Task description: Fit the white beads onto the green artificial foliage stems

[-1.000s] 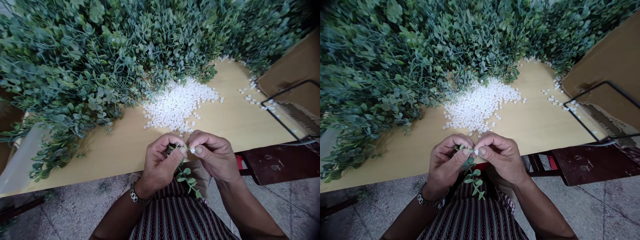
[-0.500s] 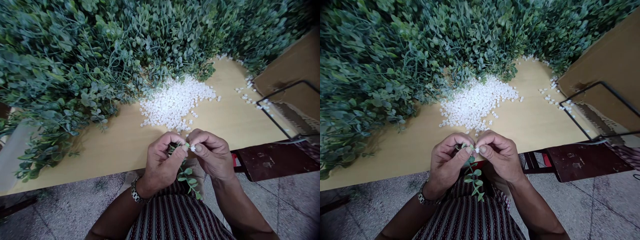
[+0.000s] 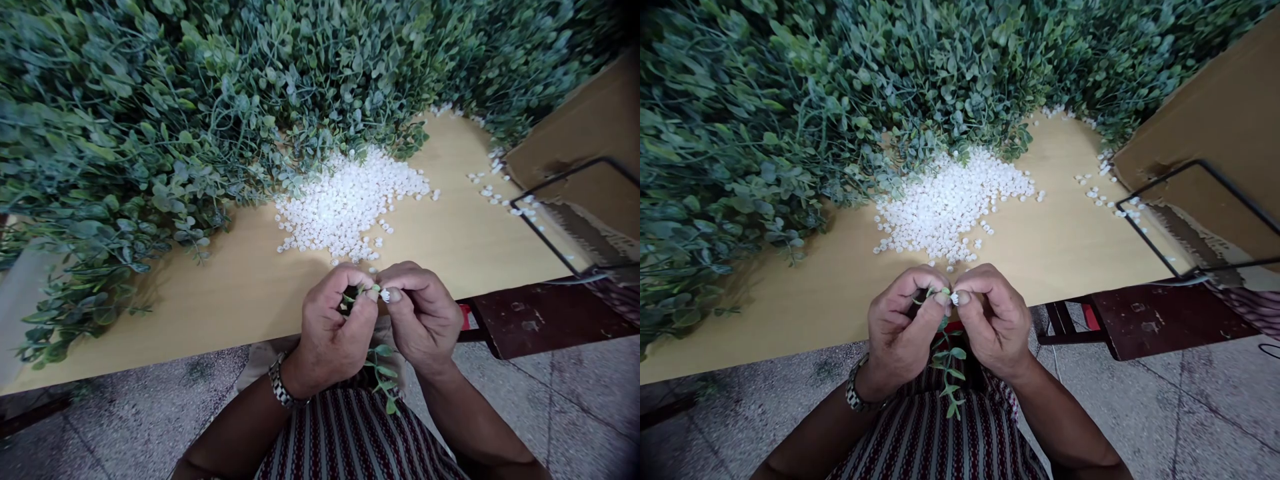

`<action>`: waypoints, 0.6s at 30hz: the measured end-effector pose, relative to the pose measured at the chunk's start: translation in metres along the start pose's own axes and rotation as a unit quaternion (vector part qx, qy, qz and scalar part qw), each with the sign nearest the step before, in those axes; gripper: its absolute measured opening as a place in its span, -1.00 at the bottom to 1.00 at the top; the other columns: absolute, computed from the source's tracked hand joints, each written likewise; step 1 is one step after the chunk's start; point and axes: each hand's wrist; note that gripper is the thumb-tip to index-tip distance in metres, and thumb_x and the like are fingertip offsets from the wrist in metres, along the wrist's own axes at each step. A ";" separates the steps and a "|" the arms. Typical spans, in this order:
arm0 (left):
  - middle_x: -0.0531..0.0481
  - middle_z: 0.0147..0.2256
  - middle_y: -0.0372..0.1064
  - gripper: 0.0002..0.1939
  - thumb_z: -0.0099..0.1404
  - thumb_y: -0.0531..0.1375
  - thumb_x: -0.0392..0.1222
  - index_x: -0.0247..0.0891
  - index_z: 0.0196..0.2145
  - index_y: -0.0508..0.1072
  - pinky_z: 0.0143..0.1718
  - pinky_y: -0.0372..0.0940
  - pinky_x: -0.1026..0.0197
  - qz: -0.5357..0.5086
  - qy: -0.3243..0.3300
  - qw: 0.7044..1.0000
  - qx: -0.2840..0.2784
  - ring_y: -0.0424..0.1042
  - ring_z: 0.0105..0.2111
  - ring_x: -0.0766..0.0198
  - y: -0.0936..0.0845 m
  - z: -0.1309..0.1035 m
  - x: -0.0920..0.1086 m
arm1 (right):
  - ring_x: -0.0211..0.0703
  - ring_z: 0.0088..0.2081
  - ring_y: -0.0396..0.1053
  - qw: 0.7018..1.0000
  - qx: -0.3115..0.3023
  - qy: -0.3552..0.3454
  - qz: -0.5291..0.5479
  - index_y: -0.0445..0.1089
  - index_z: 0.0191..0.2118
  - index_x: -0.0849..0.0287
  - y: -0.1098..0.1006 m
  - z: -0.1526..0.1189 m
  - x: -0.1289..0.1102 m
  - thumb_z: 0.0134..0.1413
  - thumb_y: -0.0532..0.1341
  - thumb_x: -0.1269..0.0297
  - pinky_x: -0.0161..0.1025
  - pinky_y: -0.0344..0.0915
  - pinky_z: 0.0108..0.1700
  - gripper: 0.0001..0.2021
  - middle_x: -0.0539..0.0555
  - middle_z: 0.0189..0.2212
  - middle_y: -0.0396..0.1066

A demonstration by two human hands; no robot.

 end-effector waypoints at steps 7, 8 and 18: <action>0.05 -0.50 0.25 -0.91 0.21 0.09 -0.37 -0.27 -0.44 0.30 -0.45 0.20 0.30 0.004 0.025 1.000 0.004 0.24 -0.51 0.37 0.002 0.000 -0.003 | -0.26 -0.42 0.27 0.996 0.005 -0.061 -0.058 0.34 -0.27 0.16 0.001 0.001 0.000 0.02 0.12 0.59 -0.25 0.23 -0.40 -0.80 -0.01 -0.47 0.31; 0.05 -0.50 0.25 -0.91 0.21 0.09 -0.37 -0.27 -0.44 0.30 -0.46 0.20 0.30 0.004 0.025 1.000 0.010 0.24 -0.51 0.37 0.003 -0.001 -0.003 | -0.25 -0.42 0.27 0.996 0.005 -0.066 -0.065 0.34 -0.27 0.16 0.001 0.001 0.000 0.02 0.12 0.59 -0.25 0.23 -0.41 -0.79 -0.01 -0.47 0.31; 0.06 -0.50 0.29 -0.90 0.21 0.11 -0.38 -0.28 -0.44 0.35 -0.41 0.23 0.32 -0.005 0.027 0.997 0.070 0.28 -0.47 0.38 0.012 -0.005 -0.002 | -0.24 -0.42 0.28 0.987 0.060 -0.079 -0.123 0.32 -0.27 0.16 0.009 -0.004 0.002 0.02 0.11 0.57 -0.24 0.25 -0.41 -0.81 -0.01 -0.48 0.28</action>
Point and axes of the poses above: each hand's wrist, its own z-axis towards the middle knuckle, its own y-axis out of the palm, x = y × z
